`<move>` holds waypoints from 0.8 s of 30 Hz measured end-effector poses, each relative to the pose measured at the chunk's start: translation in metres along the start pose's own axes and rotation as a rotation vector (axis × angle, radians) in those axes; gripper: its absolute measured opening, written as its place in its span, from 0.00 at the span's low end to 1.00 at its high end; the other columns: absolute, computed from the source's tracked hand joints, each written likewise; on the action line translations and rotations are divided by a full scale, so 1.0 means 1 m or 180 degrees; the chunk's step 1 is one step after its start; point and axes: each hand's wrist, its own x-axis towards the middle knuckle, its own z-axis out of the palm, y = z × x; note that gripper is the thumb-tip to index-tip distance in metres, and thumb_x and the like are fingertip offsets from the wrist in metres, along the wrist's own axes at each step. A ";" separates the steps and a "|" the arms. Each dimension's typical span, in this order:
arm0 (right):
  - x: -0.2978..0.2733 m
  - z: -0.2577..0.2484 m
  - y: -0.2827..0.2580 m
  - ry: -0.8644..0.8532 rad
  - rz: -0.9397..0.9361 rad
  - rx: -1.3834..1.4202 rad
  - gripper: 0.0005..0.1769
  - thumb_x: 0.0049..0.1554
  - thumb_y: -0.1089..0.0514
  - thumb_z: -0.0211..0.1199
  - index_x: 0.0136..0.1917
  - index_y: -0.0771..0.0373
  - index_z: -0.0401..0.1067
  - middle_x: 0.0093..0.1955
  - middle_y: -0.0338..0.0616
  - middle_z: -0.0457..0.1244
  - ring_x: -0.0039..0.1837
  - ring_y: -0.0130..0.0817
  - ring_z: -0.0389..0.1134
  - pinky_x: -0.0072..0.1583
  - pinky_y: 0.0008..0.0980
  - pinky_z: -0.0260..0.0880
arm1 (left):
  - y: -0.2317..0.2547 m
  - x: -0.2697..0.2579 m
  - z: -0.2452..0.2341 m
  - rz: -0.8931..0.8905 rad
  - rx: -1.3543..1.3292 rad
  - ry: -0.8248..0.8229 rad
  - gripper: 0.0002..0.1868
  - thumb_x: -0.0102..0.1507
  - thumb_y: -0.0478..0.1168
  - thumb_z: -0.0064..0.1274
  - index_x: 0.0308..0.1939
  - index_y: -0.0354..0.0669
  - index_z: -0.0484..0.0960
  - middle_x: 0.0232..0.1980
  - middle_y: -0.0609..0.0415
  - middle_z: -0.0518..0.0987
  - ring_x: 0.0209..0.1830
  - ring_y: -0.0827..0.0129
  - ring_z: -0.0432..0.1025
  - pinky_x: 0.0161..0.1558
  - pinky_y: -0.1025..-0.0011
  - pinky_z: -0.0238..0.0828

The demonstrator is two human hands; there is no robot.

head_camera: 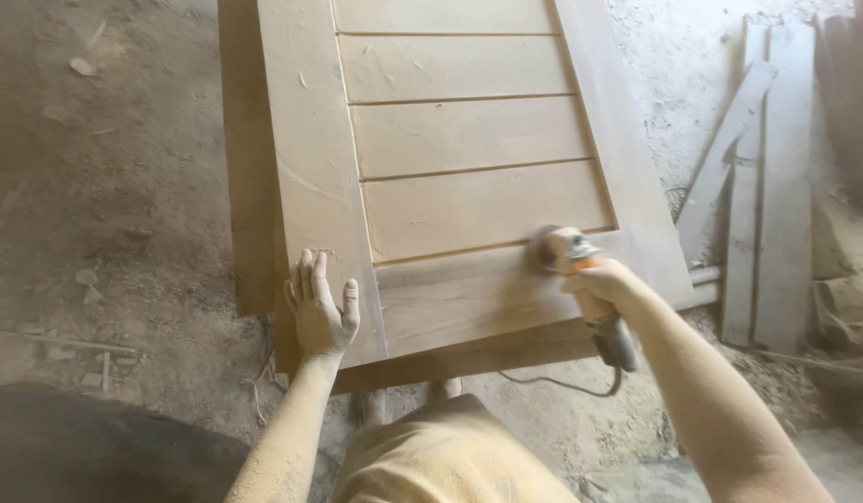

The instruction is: The person uses an electric sander to smooth the surface of a large wooden door or panel. They move the sander systematically across the flat surfaces and along the edges and grooves of the wood.

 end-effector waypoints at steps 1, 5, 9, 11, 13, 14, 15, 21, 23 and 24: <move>-0.012 0.017 -0.016 -0.0118 0.0058 -0.0126 0.28 0.40 0.61 0.74 0.56 0.65 0.74 0.48 0.50 0.67 0.49 0.42 0.70 0.49 0.40 0.74 | -0.002 0.000 -0.001 0.0019 -0.0103 0.0012 0.36 0.71 0.59 0.38 0.74 0.36 0.63 0.77 0.33 0.59 0.79 0.42 0.51 0.74 0.36 0.41; -0.065 0.094 -0.084 -0.0273 -0.0515 -0.1179 0.26 0.39 0.56 0.77 0.52 0.62 0.77 0.48 0.48 0.70 0.51 0.40 0.71 0.53 0.36 0.73 | -0.006 -0.005 -0.004 0.0083 -0.0574 0.0138 0.35 0.73 0.59 0.32 0.73 0.35 0.63 0.78 0.31 0.58 0.80 0.42 0.51 0.76 0.37 0.39; -0.106 0.165 -0.144 -0.0450 -0.0848 -0.1746 0.30 0.37 0.52 0.79 0.53 0.64 0.78 0.47 0.50 0.72 0.49 0.40 0.74 0.53 0.37 0.76 | -0.015 -0.014 -0.003 0.0018 -0.0918 0.0348 0.34 0.74 0.58 0.27 0.72 0.33 0.62 0.78 0.30 0.57 0.81 0.41 0.50 0.78 0.39 0.38; -0.121 0.190 -0.167 -0.0502 -0.1001 -0.2045 0.30 0.39 0.51 0.79 0.53 0.64 0.77 0.47 0.51 0.71 0.49 0.40 0.74 0.53 0.37 0.75 | -0.022 -0.010 -0.005 0.0001 -0.1090 0.0479 0.34 0.75 0.57 0.25 0.72 0.33 0.62 0.78 0.30 0.57 0.81 0.40 0.50 0.78 0.39 0.37; -0.131 0.207 -0.176 -0.0558 -0.1143 -0.2133 0.29 0.39 0.51 0.78 0.52 0.63 0.78 0.47 0.51 0.71 0.49 0.41 0.73 0.53 0.36 0.74 | -0.025 -0.012 -0.003 -0.0081 -0.1262 0.0603 0.33 0.76 0.57 0.24 0.72 0.33 0.62 0.79 0.31 0.57 0.82 0.41 0.51 0.79 0.38 0.38; -0.133 0.213 -0.177 -0.0577 -0.1221 -0.2091 0.28 0.38 0.52 0.78 0.52 0.62 0.78 0.47 0.51 0.72 0.49 0.41 0.73 0.53 0.36 0.74 | -0.025 -0.013 -0.002 -0.0100 -0.1254 0.0651 0.33 0.76 0.56 0.24 0.73 0.33 0.62 0.79 0.31 0.56 0.82 0.40 0.50 0.80 0.38 0.37; -0.131 0.213 -0.176 -0.0595 -0.1298 -0.2049 0.27 0.37 0.53 0.78 0.51 0.62 0.79 0.46 0.50 0.72 0.49 0.41 0.73 0.53 0.36 0.73 | -0.027 -0.013 -0.003 -0.0120 -0.1246 0.0698 0.32 0.76 0.55 0.24 0.73 0.33 0.61 0.80 0.30 0.55 0.82 0.40 0.50 0.80 0.38 0.37; -0.087 0.157 -0.128 -0.0469 -0.0712 -0.1857 0.28 0.39 0.50 0.80 0.50 0.64 0.79 0.46 0.50 0.72 0.48 0.40 0.74 0.53 0.37 0.75 | -0.023 -0.020 -0.006 0.0110 -0.0917 0.0363 0.28 0.75 0.51 0.39 0.70 0.32 0.67 0.77 0.34 0.62 0.80 0.44 0.54 0.79 0.40 0.42; -0.073 0.131 -0.111 -0.0273 -0.0732 -0.1883 0.27 0.38 0.53 0.80 0.50 0.65 0.80 0.45 0.51 0.72 0.48 0.41 0.73 0.54 0.37 0.73 | -0.017 0.000 -0.004 0.0260 -0.0542 0.0244 0.27 0.72 0.51 0.45 0.67 0.34 0.72 0.75 0.35 0.65 0.79 0.46 0.55 0.78 0.41 0.43; -0.068 0.120 -0.101 -0.0230 -0.0621 -0.1686 0.26 0.38 0.53 0.79 0.50 0.65 0.80 0.46 0.50 0.72 0.48 0.41 0.73 0.54 0.37 0.73 | -0.012 0.001 -0.006 0.0309 -0.0286 0.0139 0.27 0.69 0.51 0.47 0.66 0.35 0.74 0.74 0.36 0.67 0.78 0.46 0.56 0.78 0.41 0.44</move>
